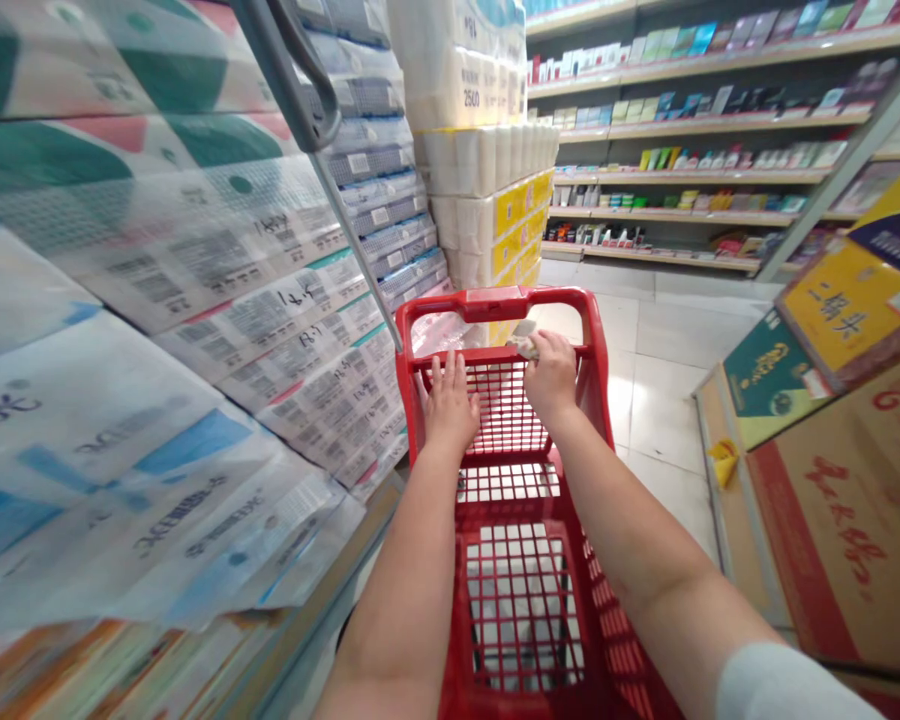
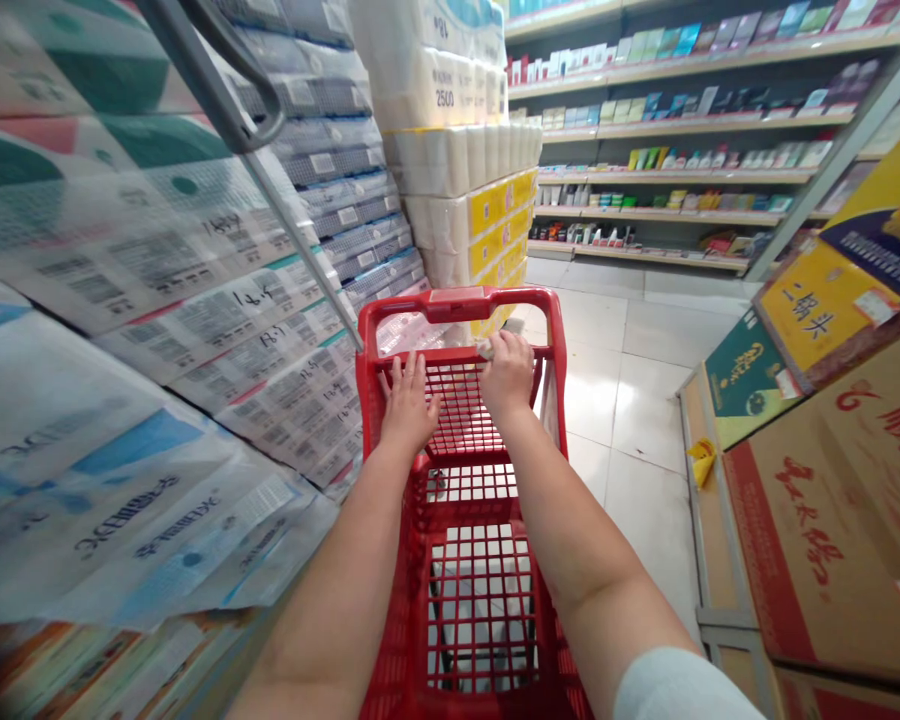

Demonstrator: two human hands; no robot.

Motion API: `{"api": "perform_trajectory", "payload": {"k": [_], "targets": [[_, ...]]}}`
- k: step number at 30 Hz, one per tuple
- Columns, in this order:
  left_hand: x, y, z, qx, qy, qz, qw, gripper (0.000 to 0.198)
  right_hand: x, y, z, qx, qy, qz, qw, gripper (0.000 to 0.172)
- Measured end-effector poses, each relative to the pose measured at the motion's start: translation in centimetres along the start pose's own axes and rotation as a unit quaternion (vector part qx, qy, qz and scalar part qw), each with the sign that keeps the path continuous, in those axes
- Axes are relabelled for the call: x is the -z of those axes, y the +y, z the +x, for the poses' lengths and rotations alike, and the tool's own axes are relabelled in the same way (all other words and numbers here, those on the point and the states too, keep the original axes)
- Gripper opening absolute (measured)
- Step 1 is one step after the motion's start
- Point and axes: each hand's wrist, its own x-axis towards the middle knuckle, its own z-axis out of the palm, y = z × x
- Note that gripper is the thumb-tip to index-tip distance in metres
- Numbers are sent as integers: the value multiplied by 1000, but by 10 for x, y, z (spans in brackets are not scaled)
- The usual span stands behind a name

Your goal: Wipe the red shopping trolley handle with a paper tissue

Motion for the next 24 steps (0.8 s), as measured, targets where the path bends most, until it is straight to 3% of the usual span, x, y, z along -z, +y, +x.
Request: {"api": "perform_trajectory", "payload": {"k": [4, 9, 14, 19, 24], "targets": [[0, 1, 0, 1, 3, 1, 1000, 75, 1, 0, 0, 88, -80, 15, 993, 44], [-1, 0, -1, -3, 4, 2, 1000, 75, 3, 6, 2, -23, 11, -33, 999, 38], [-2, 1, 0, -2, 6, 13, 1000, 76, 2, 2, 0, 60, -71, -4, 996, 42], [-4, 0, 0, -5, 10, 10, 1000, 75, 1, 3, 1, -19, -13, 2, 1000, 40], [-4, 2, -1, -11, 15, 41, 999, 76, -5, -4, -4, 106, -86, 59, 989, 47]]}}
